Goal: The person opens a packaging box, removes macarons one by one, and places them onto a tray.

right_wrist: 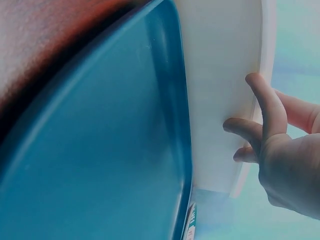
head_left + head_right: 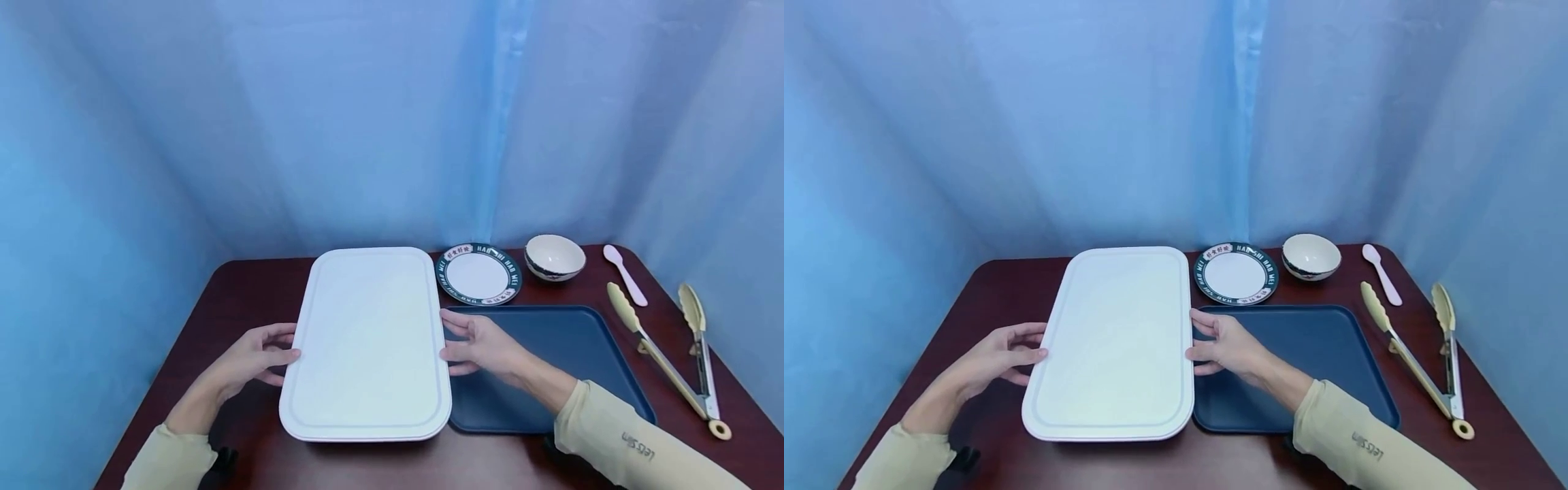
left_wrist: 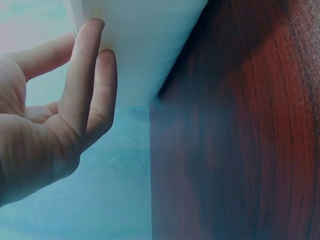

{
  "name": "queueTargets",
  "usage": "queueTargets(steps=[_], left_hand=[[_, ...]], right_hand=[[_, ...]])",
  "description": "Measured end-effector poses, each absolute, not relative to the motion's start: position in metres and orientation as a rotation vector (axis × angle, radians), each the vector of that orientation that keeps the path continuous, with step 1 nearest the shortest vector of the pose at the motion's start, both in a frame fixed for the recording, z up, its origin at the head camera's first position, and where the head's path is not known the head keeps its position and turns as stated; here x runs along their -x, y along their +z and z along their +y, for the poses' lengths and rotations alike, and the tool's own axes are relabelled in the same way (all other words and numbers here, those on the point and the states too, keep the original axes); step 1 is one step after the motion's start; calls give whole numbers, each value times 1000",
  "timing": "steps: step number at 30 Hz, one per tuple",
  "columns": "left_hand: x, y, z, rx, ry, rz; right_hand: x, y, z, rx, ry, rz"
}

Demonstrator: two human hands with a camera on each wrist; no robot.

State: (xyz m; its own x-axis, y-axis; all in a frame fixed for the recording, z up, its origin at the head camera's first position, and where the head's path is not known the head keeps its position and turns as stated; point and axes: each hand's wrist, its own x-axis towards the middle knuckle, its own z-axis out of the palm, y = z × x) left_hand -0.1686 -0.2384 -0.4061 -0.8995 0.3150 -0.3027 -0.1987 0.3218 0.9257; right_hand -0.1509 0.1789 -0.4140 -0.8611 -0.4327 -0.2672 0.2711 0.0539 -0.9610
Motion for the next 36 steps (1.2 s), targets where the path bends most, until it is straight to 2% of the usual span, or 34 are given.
queueTargets(steps=[12,36], left_hand=[[170,-395,-239,-156,1586,2189],[173,-392,-242,-187,1862,1990]], right_hand=[[148,-413,180,185,-1836,1869],[155,-405,183,297,-1818,1883]])
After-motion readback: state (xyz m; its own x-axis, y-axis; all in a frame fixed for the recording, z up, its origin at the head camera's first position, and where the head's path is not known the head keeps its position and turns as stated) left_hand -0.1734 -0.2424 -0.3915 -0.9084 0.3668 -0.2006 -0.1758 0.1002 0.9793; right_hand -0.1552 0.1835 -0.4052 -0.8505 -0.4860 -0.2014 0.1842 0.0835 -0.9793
